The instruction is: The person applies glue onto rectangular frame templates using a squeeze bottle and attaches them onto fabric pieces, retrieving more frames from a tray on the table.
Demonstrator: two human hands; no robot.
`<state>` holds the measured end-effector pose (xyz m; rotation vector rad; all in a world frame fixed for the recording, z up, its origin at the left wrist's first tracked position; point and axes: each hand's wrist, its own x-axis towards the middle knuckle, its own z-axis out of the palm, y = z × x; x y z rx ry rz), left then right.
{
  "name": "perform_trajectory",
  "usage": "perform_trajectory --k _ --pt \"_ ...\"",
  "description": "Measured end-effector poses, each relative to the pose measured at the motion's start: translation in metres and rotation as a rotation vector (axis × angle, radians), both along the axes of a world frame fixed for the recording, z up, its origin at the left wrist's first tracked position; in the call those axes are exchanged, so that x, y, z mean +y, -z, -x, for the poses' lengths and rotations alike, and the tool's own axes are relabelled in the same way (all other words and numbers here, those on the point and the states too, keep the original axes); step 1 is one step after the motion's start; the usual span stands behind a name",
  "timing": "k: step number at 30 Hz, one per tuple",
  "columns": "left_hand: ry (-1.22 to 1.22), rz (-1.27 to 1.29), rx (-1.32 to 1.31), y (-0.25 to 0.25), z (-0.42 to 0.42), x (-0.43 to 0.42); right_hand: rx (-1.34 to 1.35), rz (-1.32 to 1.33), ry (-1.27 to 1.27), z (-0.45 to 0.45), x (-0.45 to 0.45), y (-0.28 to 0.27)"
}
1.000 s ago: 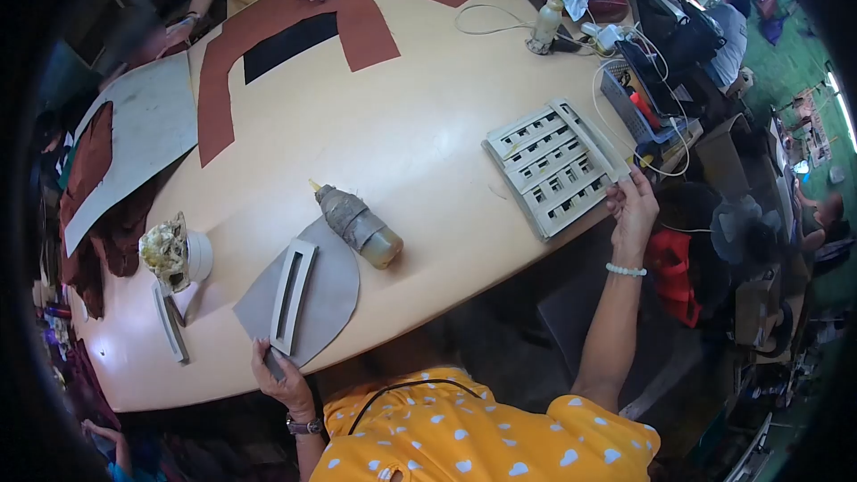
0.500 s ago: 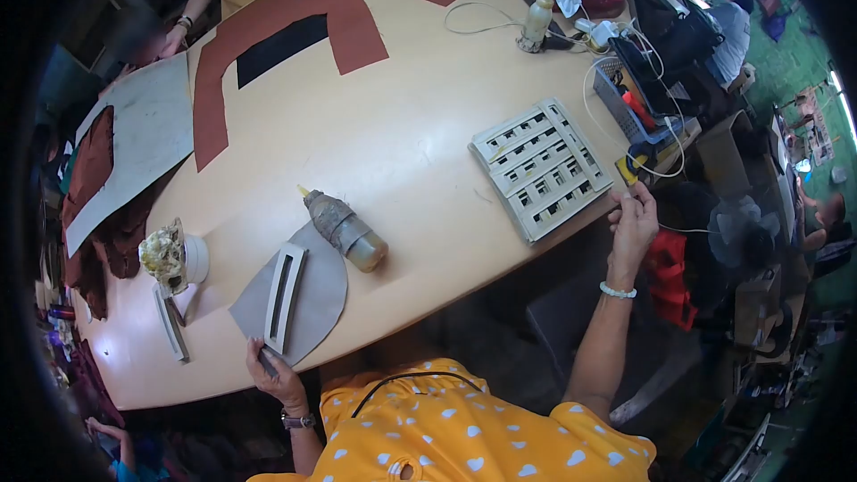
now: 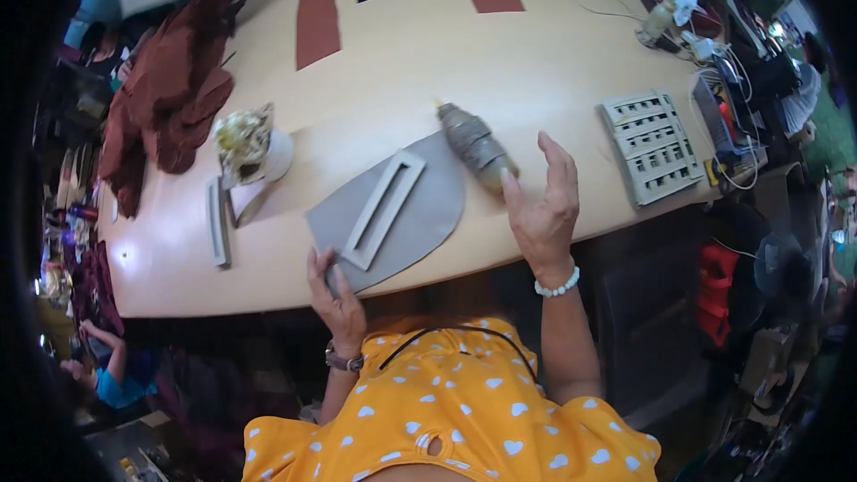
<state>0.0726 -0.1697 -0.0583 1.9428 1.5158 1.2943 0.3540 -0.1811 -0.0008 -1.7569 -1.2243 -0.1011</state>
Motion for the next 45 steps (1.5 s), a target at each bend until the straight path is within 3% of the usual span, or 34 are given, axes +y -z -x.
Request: perform_trajectory --k 7,9,22,26,35,45 --pt "0.072 -0.081 0.114 -0.011 -0.002 0.005 0.124 0.233 0.025 0.023 0.025 0.017" --pt "0.065 -0.092 0.114 -0.01 -0.003 0.007 0.103 0.19 0.028 0.019 0.027 0.024" --pt "0.057 -0.109 0.102 -0.005 -0.002 0.007 1.106 -0.497 -0.314 0.024 0.019 -0.005" --pt "0.054 -0.119 0.111 -0.005 -0.002 0.008 1.312 -0.486 -0.409 0.012 0.017 0.002" --pt "0.043 -0.058 0.1 -0.014 -0.004 0.008 1.06 -0.409 -0.264 0.017 0.026 0.024" --pt "0.066 -0.048 0.077 -0.009 -0.001 0.007 1.013 -0.387 -0.223 0.03 0.036 0.019"
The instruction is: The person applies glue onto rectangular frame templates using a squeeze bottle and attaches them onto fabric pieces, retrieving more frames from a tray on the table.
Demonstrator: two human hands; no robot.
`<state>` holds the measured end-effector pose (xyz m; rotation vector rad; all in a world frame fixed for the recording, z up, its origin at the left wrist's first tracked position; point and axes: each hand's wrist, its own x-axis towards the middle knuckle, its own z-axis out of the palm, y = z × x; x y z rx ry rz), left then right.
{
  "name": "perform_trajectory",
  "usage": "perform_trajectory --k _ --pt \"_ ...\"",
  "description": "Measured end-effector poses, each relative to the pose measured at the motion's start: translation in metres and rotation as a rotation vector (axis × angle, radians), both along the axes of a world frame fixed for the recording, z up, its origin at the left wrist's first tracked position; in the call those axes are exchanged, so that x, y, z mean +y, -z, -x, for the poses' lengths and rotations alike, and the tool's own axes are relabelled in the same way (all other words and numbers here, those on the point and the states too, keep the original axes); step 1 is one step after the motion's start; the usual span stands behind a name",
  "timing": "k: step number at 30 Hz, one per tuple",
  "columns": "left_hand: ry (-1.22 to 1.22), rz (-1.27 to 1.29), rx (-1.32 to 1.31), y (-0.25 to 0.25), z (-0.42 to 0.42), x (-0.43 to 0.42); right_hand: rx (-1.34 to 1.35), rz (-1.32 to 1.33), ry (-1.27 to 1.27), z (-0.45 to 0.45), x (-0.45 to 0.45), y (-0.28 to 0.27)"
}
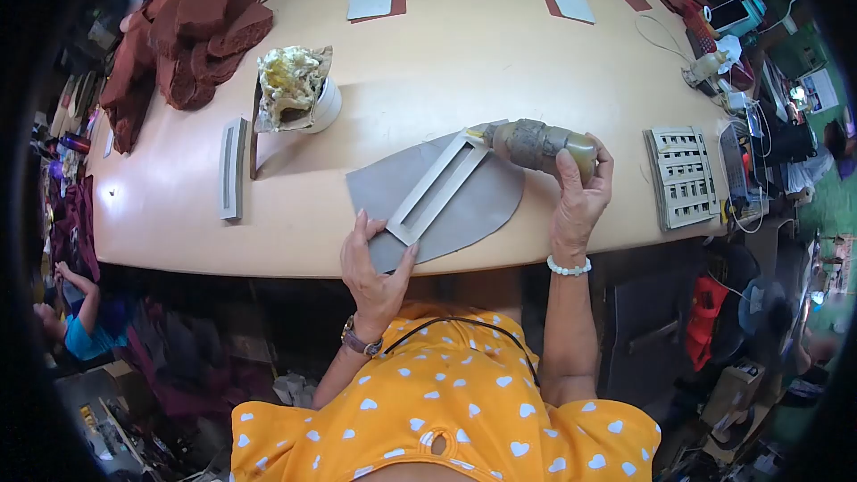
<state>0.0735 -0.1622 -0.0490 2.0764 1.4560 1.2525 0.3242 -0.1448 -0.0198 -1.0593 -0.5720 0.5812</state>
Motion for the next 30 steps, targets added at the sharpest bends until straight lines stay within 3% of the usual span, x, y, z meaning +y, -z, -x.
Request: perform_trajectory --k 17,30 --pt "0.005 -0.009 0.007 0.0 0.001 0.0 -0.116 0.073 0.096 -0.003 0.01 0.01" --pt "-0.004 0.002 -0.008 0.0 0.0 0.0 -0.18 0.063 -0.003 -0.008 0.007 0.01"
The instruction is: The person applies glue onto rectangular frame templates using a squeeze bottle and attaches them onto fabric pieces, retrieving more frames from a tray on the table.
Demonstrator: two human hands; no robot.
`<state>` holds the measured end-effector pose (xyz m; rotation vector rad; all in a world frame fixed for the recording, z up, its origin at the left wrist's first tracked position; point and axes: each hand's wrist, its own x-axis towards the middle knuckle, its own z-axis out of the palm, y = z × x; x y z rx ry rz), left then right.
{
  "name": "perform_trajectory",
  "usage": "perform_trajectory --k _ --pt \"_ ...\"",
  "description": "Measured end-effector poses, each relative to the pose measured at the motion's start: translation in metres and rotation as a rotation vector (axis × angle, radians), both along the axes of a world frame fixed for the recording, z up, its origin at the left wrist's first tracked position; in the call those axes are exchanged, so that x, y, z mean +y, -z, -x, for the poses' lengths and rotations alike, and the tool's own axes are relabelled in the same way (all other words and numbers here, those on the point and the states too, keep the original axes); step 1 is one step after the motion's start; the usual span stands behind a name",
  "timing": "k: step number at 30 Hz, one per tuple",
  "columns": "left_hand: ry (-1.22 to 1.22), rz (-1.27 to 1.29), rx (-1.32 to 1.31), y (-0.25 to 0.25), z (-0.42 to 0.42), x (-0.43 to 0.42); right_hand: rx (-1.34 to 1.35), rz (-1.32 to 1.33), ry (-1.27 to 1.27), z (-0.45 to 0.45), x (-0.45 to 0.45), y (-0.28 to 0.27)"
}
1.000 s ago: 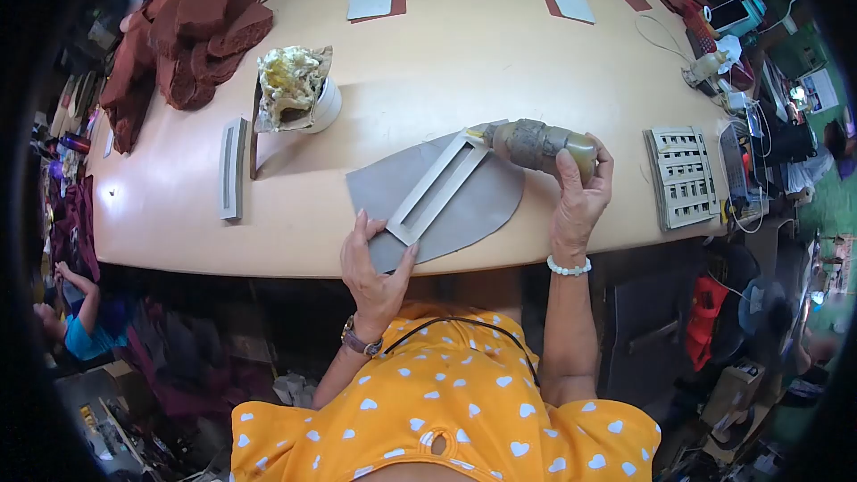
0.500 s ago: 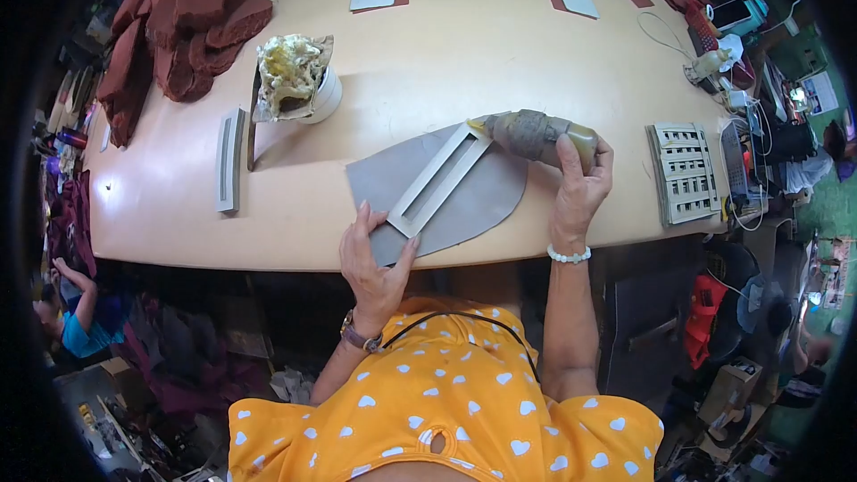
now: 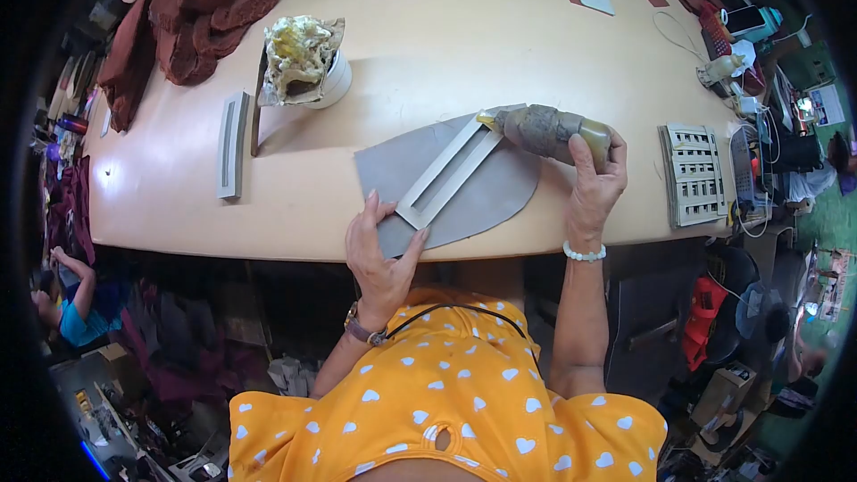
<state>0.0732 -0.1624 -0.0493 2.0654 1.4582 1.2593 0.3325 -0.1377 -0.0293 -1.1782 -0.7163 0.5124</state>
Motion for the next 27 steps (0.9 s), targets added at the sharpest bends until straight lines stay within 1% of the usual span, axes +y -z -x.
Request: perform_trajectory --k 8,11,15,16,20,23,27 --pt "-0.004 -0.003 0.016 -0.001 0.0 0.0 -0.012 0.077 -0.099 0.03 -0.022 -0.005" --pt "-0.011 0.003 0.007 0.001 -0.001 0.0 -0.084 0.08 -0.104 0.04 -0.032 0.0" --pt "-0.003 0.024 -0.017 0.0 -0.001 0.0 -0.001 0.138 -0.191 0.06 -0.047 -0.007" --pt "-0.003 0.023 -0.018 0.0 -0.001 0.0 -0.036 0.131 -0.205 0.064 -0.049 -0.007" --pt "-0.033 0.025 -0.037 0.0 -0.002 -0.002 -0.017 0.128 -0.25 0.081 -0.056 -0.009" --pt "-0.038 0.041 -0.045 0.001 -0.002 -0.003 0.036 0.143 -0.279 0.078 -0.053 -0.014" --pt "-0.009 0.009 -0.039 0.002 -0.001 -0.001 0.27 0.249 -0.319 0.057 -0.043 -0.017"
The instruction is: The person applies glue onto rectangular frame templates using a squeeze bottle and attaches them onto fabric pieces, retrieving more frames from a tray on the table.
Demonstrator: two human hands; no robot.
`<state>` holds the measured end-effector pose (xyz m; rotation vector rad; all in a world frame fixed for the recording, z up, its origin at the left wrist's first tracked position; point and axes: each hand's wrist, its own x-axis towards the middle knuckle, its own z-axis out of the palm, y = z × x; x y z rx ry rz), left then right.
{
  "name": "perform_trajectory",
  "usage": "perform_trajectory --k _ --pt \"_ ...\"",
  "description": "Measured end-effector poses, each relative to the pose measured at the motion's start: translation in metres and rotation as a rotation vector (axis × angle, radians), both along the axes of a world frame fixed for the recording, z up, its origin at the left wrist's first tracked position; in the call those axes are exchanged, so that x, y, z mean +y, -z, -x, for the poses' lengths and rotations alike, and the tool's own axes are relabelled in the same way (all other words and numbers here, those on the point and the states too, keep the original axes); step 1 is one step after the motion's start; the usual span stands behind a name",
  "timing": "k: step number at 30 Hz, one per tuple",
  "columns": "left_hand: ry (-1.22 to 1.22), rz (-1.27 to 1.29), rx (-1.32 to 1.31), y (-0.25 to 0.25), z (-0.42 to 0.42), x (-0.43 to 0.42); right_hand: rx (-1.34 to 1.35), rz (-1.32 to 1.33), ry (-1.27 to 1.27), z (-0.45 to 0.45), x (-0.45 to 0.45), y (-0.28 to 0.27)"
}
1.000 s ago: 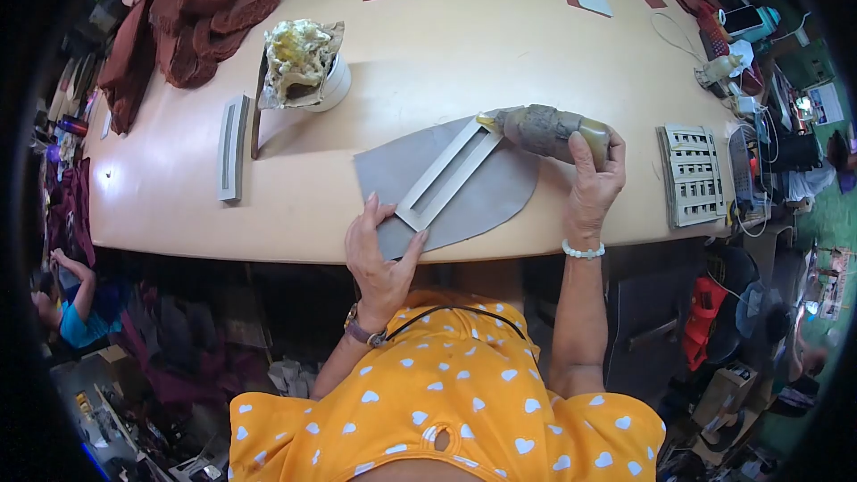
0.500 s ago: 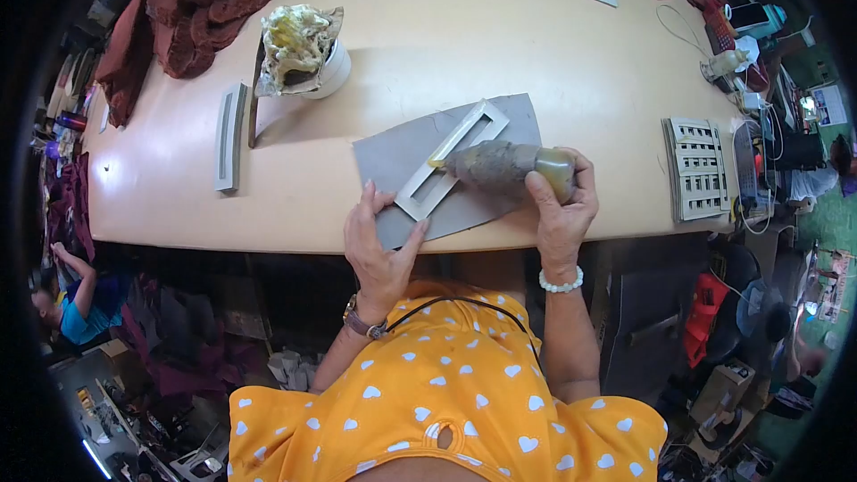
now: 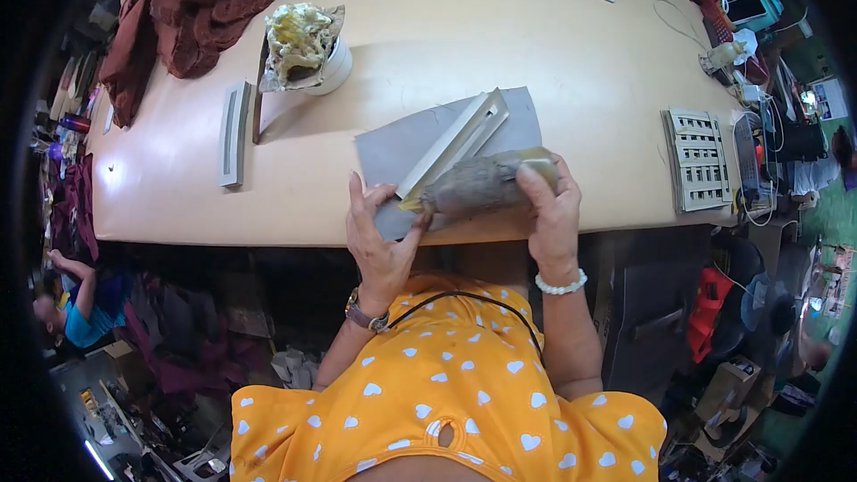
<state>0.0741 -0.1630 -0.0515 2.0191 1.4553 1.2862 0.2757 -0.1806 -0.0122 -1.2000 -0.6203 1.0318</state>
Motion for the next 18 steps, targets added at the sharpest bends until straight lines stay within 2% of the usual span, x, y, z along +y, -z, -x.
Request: perform_trajectory --k 2,6,10,18 --pt "0.002 -0.012 0.013 0.0 0.0 0.0 0.058 0.092 -0.014 -0.02 -0.002 0.001" --pt "-0.008 -0.008 0.017 0.001 -0.001 -0.001 0.124 -0.113 0.186 -0.033 0.006 0.0" --pt "-0.002 -0.017 0.045 0.0 0.0 -0.001 0.14 -0.159 0.348 -0.062 0.011 0.009" --pt "0.014 -0.036 -0.001 0.002 0.0 0.001 -0.033 -0.177 0.364 -0.079 0.011 0.018"
